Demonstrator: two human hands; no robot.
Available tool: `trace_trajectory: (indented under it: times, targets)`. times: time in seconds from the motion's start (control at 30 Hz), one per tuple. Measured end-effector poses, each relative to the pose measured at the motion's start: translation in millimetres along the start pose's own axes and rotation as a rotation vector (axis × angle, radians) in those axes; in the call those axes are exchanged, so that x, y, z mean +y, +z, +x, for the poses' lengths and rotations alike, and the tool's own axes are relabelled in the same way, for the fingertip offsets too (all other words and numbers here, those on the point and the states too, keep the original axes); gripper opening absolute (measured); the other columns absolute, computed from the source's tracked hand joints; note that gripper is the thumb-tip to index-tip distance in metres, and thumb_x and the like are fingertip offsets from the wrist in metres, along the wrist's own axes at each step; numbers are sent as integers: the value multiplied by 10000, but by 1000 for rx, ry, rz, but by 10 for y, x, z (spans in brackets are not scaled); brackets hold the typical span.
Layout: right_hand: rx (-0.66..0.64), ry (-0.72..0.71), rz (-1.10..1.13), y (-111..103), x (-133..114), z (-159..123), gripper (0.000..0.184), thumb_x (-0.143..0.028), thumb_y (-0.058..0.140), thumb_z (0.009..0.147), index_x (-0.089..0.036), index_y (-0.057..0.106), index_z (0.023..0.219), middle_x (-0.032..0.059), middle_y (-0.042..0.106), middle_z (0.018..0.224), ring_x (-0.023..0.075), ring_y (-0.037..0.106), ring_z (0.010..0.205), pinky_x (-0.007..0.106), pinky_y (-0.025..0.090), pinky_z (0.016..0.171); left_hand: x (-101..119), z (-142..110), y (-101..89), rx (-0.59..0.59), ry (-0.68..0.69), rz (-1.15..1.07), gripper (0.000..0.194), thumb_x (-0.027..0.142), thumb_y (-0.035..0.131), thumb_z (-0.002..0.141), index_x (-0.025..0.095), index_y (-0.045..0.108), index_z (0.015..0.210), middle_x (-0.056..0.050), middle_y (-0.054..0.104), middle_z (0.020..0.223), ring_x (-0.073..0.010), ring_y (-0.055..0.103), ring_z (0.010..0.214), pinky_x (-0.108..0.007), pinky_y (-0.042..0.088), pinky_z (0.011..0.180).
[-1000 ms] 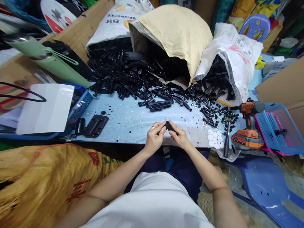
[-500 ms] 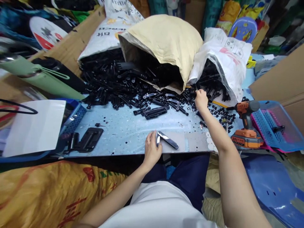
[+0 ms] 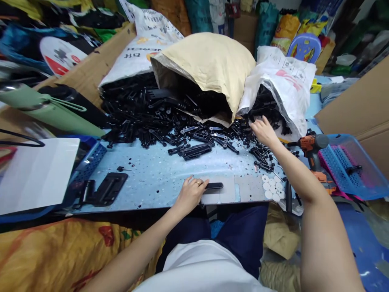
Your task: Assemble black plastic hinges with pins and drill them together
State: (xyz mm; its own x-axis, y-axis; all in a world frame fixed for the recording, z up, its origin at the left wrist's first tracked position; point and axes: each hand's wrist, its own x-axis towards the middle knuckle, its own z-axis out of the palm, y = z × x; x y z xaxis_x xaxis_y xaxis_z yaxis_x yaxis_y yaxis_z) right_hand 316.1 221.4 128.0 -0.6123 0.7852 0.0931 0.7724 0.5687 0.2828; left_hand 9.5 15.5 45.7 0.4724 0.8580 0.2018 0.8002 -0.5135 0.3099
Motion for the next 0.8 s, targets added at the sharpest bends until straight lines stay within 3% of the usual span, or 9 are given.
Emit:
trace_trajectory:
  times: [0.07,0.13,0.2,0.27,0.43,0.6,0.8]
  targets:
    - [-8,-181,66,-182,-429,-253,310,-197,294,917,-126,541,1090,134,594,1061,232,510,1027,486,299,958,23,10,10,-48,-13,-25,311,128,456,842,183,569,1126,-105,632,888,-231,584,863,-452,422,867]
    - [-116,-360,150,-287,-878,-530,316,-286,271,947,-143,545,1016,92,608,891,186,550,820,396,396,813,59,65,30,-113,4,-62,318,208,495,847,187,543,1161,-104,621,952,-232,572,920,-396,435,835]
    - [-228,-475,195,-307,-1250,-786,325,-358,272,951,-162,531,971,62,587,804,154,527,686,306,394,652,94,147,56,-185,35,-95,336,252,499,852,188,524,1181,-104,609,1010,-229,559,954,-365,437,822]
    - [-301,-510,211,-264,-1494,-978,289,-375,310,943,-170,513,948,56,572,797,147,514,670,265,348,582,118,226,80,-242,56,-113,326,259,478,864,183,523,1177,-102,607,1023,-223,556,954,-355,433,823]
    - [-351,-417,224,-142,-1664,-1155,242,-387,437,899,-154,501,906,88,570,864,176,533,802,265,330,622,151,307,80,-277,78,-132,297,252,436,880,171,525,1151,-94,609,1028,-216,555,963,-349,430,836]
    - [-457,-250,231,-156,-1718,-1204,409,-496,285,923,-150,499,957,71,590,799,159,549,624,259,228,495,177,313,22,-300,71,-134,299,244,407,884,169,511,1153,-101,596,1070,-226,544,1008,-363,420,867]
    - [-413,-158,220,-165,-1804,-1262,383,-456,267,941,-169,519,971,85,609,859,167,577,712,256,212,510,221,301,-24,-321,65,-115,369,406,482,843,179,502,1133,-107,574,1095,-255,528,1017,-389,398,872]
